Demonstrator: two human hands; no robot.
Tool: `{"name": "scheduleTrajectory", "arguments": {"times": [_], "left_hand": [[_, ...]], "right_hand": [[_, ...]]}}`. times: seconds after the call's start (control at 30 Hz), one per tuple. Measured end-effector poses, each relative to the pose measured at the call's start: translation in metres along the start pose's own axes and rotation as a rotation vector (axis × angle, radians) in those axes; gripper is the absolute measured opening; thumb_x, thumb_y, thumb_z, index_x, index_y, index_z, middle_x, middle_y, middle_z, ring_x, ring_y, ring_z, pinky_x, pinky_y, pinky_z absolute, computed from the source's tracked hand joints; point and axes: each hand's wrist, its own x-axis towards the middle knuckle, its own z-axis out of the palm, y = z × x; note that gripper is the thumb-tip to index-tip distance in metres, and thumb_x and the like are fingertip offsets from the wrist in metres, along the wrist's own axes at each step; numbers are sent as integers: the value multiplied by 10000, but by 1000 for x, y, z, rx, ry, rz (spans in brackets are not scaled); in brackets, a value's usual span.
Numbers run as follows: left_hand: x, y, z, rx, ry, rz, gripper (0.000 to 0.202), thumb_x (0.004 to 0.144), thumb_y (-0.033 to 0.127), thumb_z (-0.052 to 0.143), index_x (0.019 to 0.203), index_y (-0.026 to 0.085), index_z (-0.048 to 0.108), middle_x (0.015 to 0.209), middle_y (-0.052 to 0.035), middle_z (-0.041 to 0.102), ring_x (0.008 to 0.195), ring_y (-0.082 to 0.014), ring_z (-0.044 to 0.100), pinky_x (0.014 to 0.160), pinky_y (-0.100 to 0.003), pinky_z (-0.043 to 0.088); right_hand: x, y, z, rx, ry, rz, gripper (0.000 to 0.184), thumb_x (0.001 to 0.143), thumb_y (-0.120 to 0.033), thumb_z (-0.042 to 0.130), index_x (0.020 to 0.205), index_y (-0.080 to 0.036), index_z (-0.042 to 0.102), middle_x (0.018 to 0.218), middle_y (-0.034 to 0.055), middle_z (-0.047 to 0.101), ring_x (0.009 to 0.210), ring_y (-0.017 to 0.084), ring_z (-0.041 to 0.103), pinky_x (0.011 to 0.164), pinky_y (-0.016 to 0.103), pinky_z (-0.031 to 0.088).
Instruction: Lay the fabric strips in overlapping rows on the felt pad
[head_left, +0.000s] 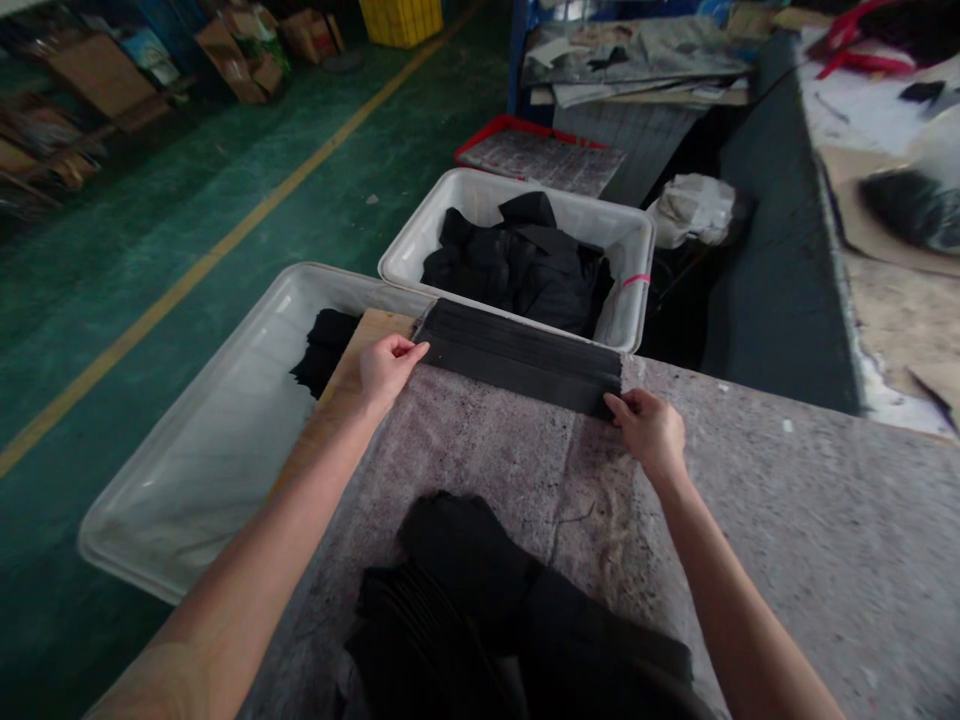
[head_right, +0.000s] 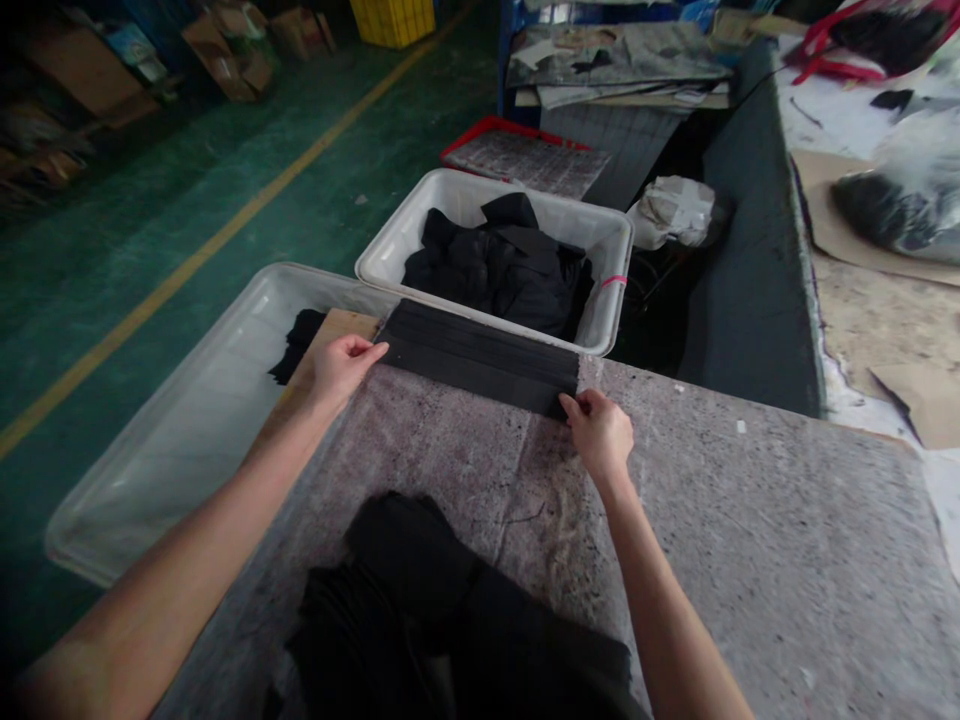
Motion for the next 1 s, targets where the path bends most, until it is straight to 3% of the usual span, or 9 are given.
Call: {"name": "scheduleTrajectory", "arguments": {"times": [0.27, 0.5, 0.6, 0.7, 0.77, 0.9, 1.0], "left_hand": [[2, -3, 4, -4, 31, -33, 318, 640, 468, 742, 679, 179, 615, 580, 21, 575, 543, -121, 517, 534, -221, 369], [0, -2, 5, -104, 62, -56, 299, 606, 352, 790, 699, 170, 573, 600, 25, 559, 560, -104, 514, 538, -205, 380], [-1, 1, -1, -254, 7, -149, 275, 645, 316, 764, 701, 168, 540, 603, 32, 540, 511, -73, 463, 488, -188, 348], [-5, 4, -14, -422, -70, -263, 284, 712, 360, 714, 742, 186, 491, 597, 46, 511, 443, -53, 401, 410, -180, 270], [-11, 6, -22, -472, -45, -251, 297, 739, 394, 694, 776, 199, 473, 612, 48, 509, 458, -57, 435, 407, -175, 290], [-40, 13, -32, -400, 39, -82, 275, 763, 402, 687, 819, 197, 513, 666, 34, 542, 549, -67, 510, 482, -169, 388], [-73, 23, -40, -316, -156, -22, 254, 765, 392, 694, 835, 180, 574, 713, 13, 584, 599, -83, 535, 533, -185, 420]], "right_hand": [[-2, -6, 1, -48, 16, 23, 289, 801, -491, 563, 685, -227, 591, 612, 18, 648, 570, 184, 558, 543, 281, 318], [-2, 0, 11, 19, 124, 30, 271, 788, -472, 596, 876, -217, 576, 644, 9, 654, 614, 192, 584, 614, 295, 385], [-9, 6, 13, 167, 124, -17, 283, 842, -453, 513, 963, -202, 558, 652, -3, 643, 554, 160, 568, 603, 283, 404], [-37, 5, 14, 310, 107, -120, 265, 868, -406, 490, 1007, -190, 553, 725, 10, 653, 549, 133, 562, 578, 257, 404], [-69, -2, 17, 293, 15, -232, 201, 864, -371, 527, 935, -193, 586, 758, 21, 656, 612, 137, 580, 596, 249, 406], [-138, -25, 29, 191, -516, -525, 191, 889, -381, 571, 810, -215, 623, 790, 11, 656, 683, 133, 595, 614, 234, 406], [-171, -37, 35, 41, -629, -599, 160, 848, -382, 660, 853, -226, 625, 861, 14, 652, 730, 151, 607, 600, 246, 398]]}}
